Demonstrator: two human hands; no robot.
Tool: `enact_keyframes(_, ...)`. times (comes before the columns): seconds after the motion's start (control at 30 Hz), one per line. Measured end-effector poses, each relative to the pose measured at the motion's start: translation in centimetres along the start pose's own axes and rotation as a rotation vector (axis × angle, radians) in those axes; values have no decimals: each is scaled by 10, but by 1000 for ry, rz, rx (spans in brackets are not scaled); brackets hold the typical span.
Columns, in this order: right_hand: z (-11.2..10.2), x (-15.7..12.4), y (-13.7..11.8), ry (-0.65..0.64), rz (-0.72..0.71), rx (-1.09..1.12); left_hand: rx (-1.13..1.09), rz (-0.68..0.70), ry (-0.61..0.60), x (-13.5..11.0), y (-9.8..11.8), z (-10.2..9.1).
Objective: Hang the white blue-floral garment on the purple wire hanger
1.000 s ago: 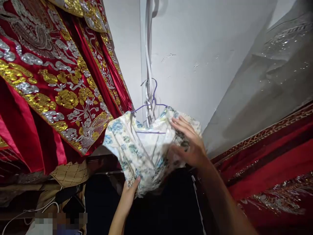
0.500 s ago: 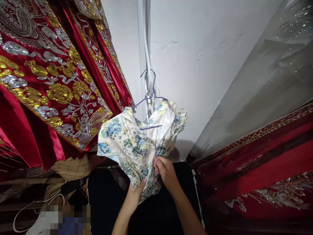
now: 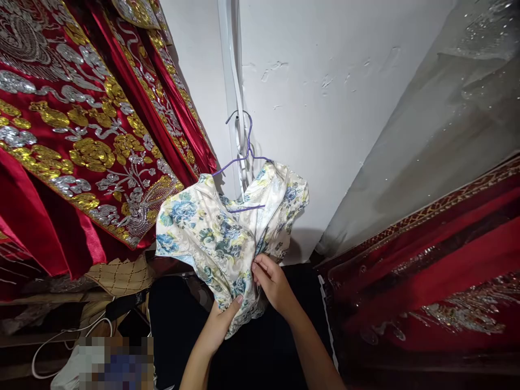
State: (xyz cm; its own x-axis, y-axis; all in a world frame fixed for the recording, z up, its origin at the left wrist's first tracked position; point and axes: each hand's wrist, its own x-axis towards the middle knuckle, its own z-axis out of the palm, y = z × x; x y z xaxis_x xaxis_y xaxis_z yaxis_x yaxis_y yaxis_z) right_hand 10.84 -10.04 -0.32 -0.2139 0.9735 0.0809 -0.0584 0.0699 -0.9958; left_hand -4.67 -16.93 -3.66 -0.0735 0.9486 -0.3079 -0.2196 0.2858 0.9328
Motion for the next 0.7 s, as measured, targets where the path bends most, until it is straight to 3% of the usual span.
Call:
enact_keyframes(0.07, -1, -1, -1, 28, 48, 30, 11, 36, 11, 5, -2, -5)
enact_keyframes(0.13, -3, -2, -2, 49, 108, 71, 68, 75, 95, 14, -3, -17)
enact_keyframes(0.23, -4, -4, -5, -27, 170, 57, 138, 233, 454, 27, -6, -33)
enact_keyframes(0.3, 0, -4, -5, -66, 198, 36, 190, 480, 711, 30, -8, -33)
enact_keyframes(0.33, 2, -4, -4, -70, 210, 38, 248, 629, 765, 30, -8, -28)
enact_keyframes(0.37, 5, -4, -4, -71, 217, 45, 328, 764, 750, 30, -7, -20)
enact_keyframes(0.43, 10, -4, -4, -76, 214, 55, 503, 910, 527, 30, -4, -1)
enact_keyframes(0.53, 11, -6, -5, -108, 223, 35, 611, 851, 156, 35, 6, 24)
enact_keyframes(0.63, 2, -9, -11, -96, 269, 38, 585, 808, 35, 41, 13, 34)
enact_keyframes(0.7, -8, -5, -21, -21, 268, 73, 561, 795, -11, 43, 13, 37)
